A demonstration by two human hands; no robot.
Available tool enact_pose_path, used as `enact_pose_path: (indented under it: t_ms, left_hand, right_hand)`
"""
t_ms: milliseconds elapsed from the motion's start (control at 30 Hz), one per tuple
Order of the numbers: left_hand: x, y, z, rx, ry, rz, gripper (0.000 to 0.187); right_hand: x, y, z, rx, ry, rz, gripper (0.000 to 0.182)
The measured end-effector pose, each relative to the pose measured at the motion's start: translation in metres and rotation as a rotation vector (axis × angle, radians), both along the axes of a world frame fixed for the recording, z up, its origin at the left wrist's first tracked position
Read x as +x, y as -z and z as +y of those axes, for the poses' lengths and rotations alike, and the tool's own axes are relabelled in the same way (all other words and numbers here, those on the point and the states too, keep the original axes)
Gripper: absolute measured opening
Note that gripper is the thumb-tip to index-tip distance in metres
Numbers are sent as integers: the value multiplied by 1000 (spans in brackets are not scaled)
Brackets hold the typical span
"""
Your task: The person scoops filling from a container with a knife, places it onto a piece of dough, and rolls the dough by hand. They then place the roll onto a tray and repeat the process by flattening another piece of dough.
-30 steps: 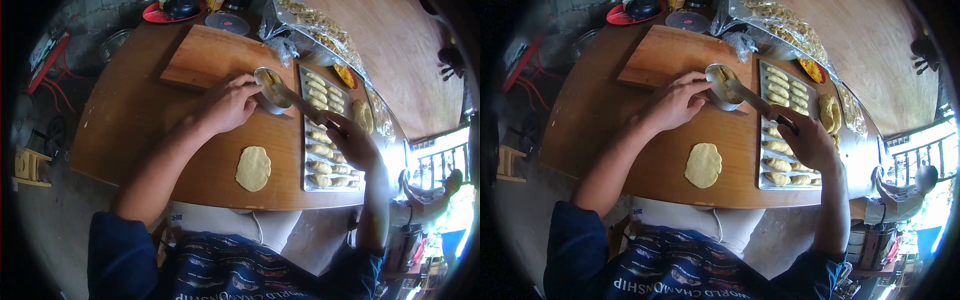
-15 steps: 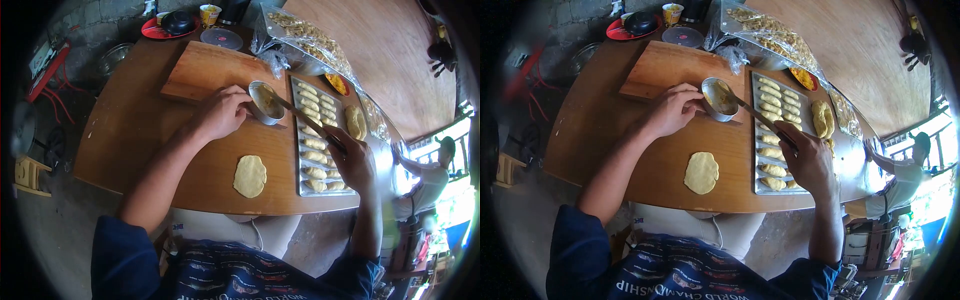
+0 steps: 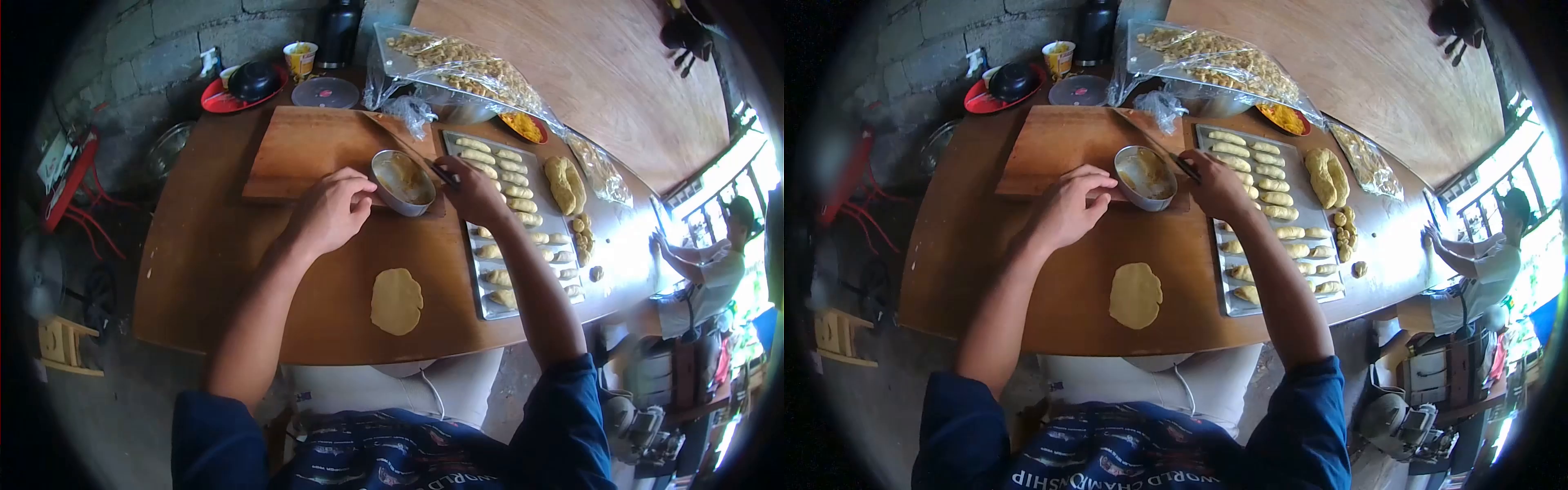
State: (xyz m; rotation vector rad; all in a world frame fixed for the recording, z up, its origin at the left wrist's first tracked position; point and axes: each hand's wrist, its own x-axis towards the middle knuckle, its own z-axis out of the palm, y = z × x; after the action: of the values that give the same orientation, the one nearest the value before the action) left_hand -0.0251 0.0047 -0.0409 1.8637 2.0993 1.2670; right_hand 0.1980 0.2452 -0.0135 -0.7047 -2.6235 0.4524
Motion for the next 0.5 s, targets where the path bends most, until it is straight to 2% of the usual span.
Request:
enact_pose_path:
  t_ms: [100, 200, 233, 300, 333, 367, 433, 500]
  left_hand:
    - [-2, -1, 0, 30, 8, 39, 23]
    - [-1, -2, 0, 8, 9, 2, 23]
    - [0, -3, 0, -17, 3, -41, 23]
    - [0, -8, -1, -35, 0, -19, 23]
    - [0, -9, -1, -48, -10, -1, 23]
    - [0, -8, 0, -54, -2, 6, 23]
    - [-1, -6, 2, -31, 3, -134, 19]
    - [-1, -10, 2, -57, -2, -116, 19]
  right_hand:
    - [-19, -2, 5, -122, -96, -67, 39]
    - [-31, -10, 1, 121, -112, -3, 29]
    - [-37, -14, -5, 116, -105, 3, 29]
    - [-48, -23, -21, 166, -248, -15, 31]
    - [-56, -25, -31, 142, -204, -129, 33]
    - [-63, -25, -37, 136, -196, -121, 33]
    - [-74, -23, -43, 163, -273, -271, 33]
    - [-84, -25, -45, 137, -263, -302, 36]
